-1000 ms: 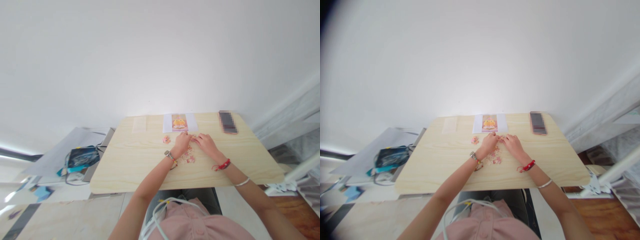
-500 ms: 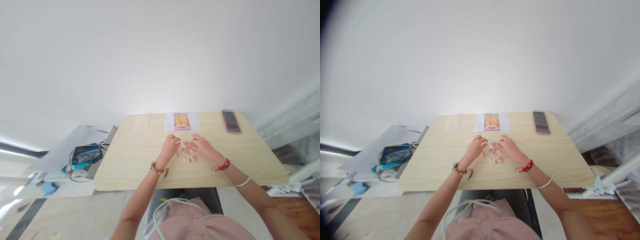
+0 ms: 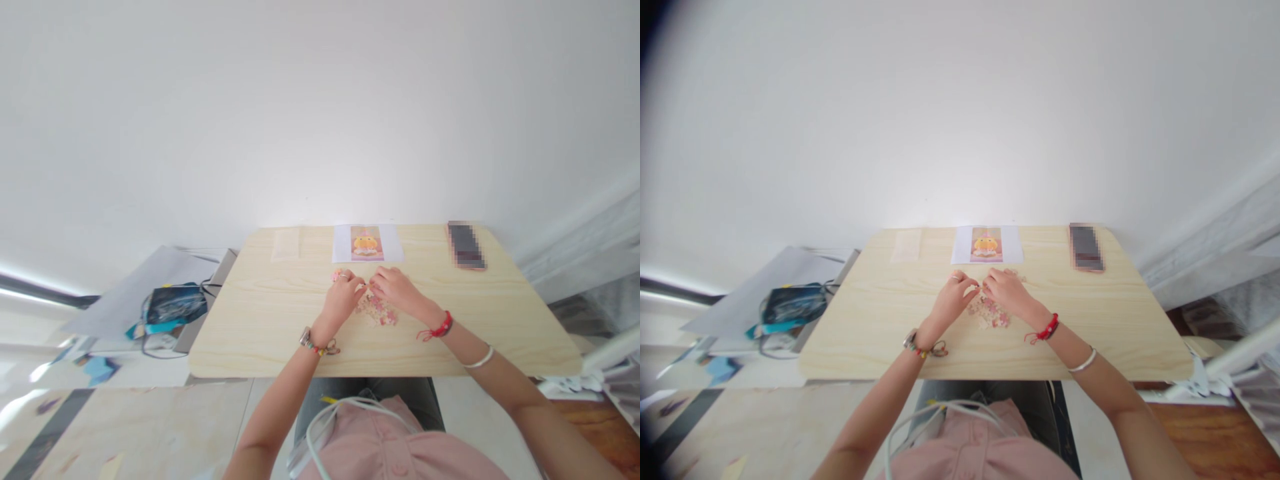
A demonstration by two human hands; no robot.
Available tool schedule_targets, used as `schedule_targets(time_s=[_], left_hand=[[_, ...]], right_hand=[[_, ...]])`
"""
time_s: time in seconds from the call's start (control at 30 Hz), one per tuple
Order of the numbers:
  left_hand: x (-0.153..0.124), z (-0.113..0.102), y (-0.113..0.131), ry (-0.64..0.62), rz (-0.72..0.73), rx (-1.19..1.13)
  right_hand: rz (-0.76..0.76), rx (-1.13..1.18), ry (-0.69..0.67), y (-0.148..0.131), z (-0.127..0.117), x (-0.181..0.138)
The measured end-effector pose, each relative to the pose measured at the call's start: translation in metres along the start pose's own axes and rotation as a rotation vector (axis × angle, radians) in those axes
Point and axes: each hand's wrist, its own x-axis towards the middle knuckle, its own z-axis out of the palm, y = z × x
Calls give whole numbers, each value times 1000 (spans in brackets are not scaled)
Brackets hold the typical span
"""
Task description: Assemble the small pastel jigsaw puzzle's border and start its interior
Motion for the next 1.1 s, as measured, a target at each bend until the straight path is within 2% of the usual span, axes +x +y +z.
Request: schedule_targets(time_s=[0.2, 0.4, 0.6, 0.87, 0.97, 1.1], left_hand=[[-10, -12, -32, 51, -123, 81], [-6, -10, -43, 63, -224, 191], [0, -6, -36, 25, -276, 240], [-12, -12, -26, 117, -232, 165], [-19, -9, -19, 75, -182, 86], [-22, 2, -8, -13, -146, 30]], right_hand=[[-104, 23, 1, -14, 19, 43], [-34, 54, -18, -13, 35, 63], [24, 122, 19, -8, 18, 41], [167, 276, 90, 20, 14, -14], [193, 329, 74, 24, 13, -28], [171, 350, 16, 10, 11, -26]])
